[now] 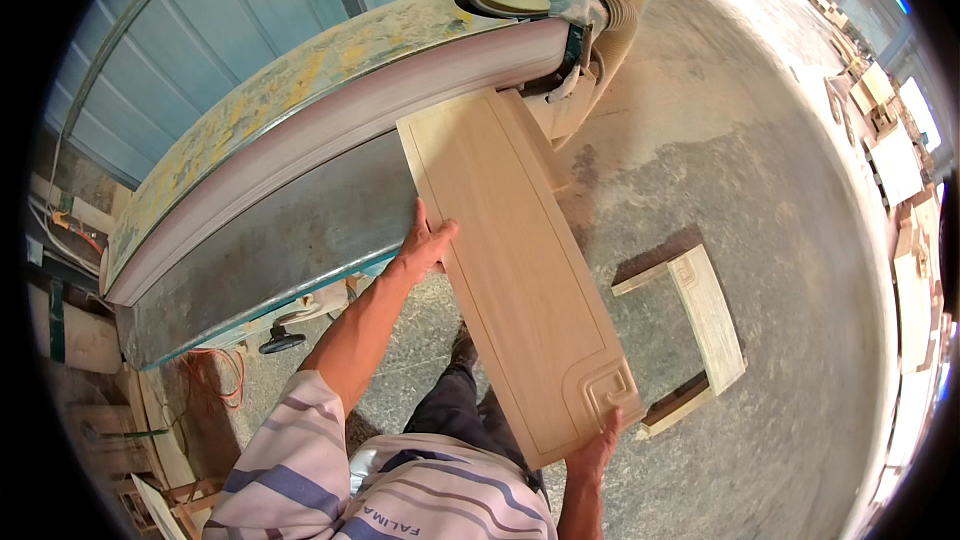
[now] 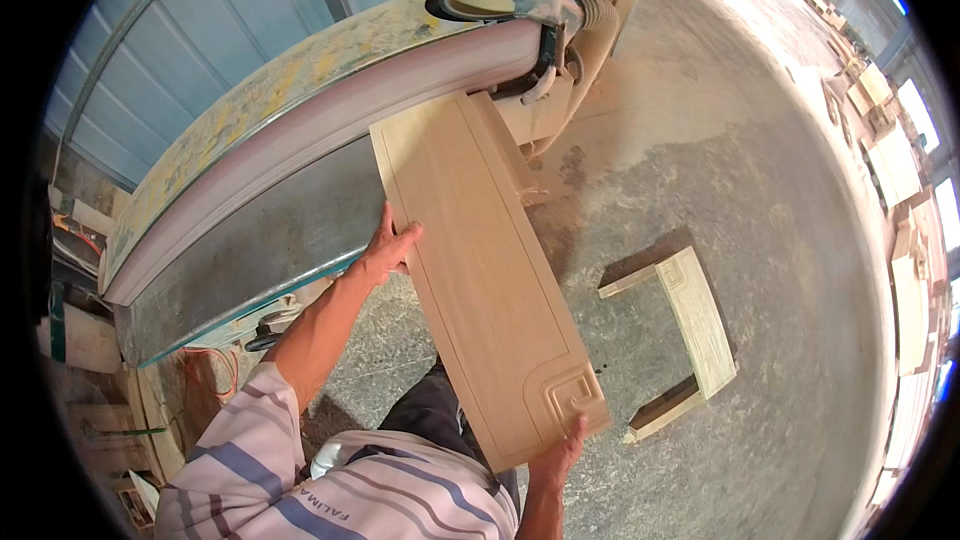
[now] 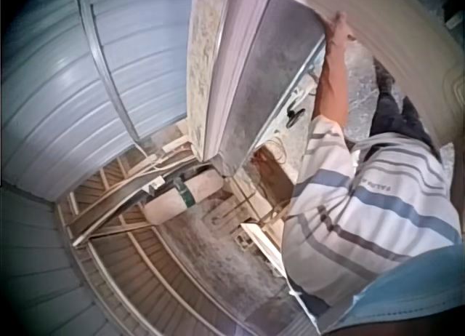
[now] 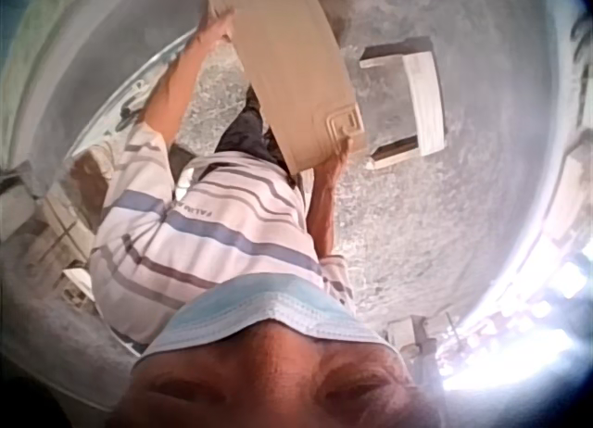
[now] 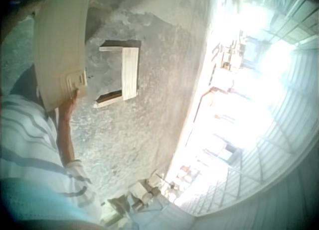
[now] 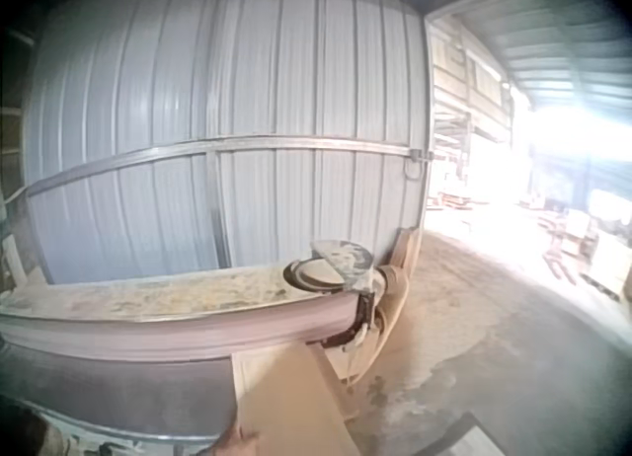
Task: The person repeatedly picks up rectangular wooden panels from a stack and rubs their edges and surfaces against a stationary belt sander. The person handles the panels one at a time, flipping them to sand different sides before placing them back on the stack.
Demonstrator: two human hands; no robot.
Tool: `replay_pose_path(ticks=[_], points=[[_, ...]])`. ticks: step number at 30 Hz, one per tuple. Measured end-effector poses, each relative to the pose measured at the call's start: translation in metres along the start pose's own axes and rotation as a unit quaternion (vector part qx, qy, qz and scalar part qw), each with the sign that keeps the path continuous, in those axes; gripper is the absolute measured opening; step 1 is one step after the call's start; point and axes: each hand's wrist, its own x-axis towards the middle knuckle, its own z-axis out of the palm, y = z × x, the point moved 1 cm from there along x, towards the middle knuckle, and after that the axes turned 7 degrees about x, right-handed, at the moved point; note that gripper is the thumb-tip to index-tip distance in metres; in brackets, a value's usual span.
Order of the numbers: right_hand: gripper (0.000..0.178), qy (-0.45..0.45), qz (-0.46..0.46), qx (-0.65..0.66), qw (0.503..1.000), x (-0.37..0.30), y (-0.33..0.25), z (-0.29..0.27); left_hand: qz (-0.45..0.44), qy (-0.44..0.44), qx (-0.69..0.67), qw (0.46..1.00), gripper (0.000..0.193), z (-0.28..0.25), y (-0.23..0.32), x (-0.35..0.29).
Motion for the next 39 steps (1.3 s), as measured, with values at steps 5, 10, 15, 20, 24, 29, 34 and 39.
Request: replay_pose_path(ticks=[5, 10, 15, 20, 24, 29, 34, 39], points=[[0.056, -0.001, -0.024, -0.018, 1.000, -0.010, -0.007, -0.002, 0.044, -0.015, 0.016, 0.999, 0.095, 0.005, -0.015, -0.003], [0.057, 0.021, -0.026, -0.021, 0.999, -0.012, -0.010, -0.008, 0.084, 0.006, 0.012, 0.996, 0.095, 0.009, -0.038, 0.009], [0.057, 0.035, -0.022, -0.014, 0.999, -0.013, -0.010, 0.005, 0.047, -0.001, -0.032, 0.998, 0.097, 0.010, -0.004, -0.013], [0.058, 0.027, -0.013, -0.019, 0.999, -0.004, -0.004, 0.013, 0.011, -0.018, -0.023, 1.000, 0.094, 0.001, 0.018, -0.016], [0.060, 0.028, -0.006, -0.011, 1.000, -0.001, -0.001, 0.006, 0.003, -0.016, -0.060, 0.998, 0.092, 0.003, 0.015, -0.014], [0.061, 0.056, -0.013, -0.029, 0.998, -0.005, -0.002, 0.019, 0.073, 0.018, 0.026, 0.997, 0.093, 0.000, -0.011, 0.009], [0.062, 0.059, -0.018, -0.019, 0.998, -0.004, 0.000, 0.017, 0.047, 0.015, -0.010, 0.999, 0.093, -0.002, -0.010, 0.008], [0.057, 0.033, -0.034, 0.003, 0.999, -0.002, 0.000, 0.014, -0.012, -0.030, -0.024, 0.999, 0.095, 0.004, 0.021, -0.015]])
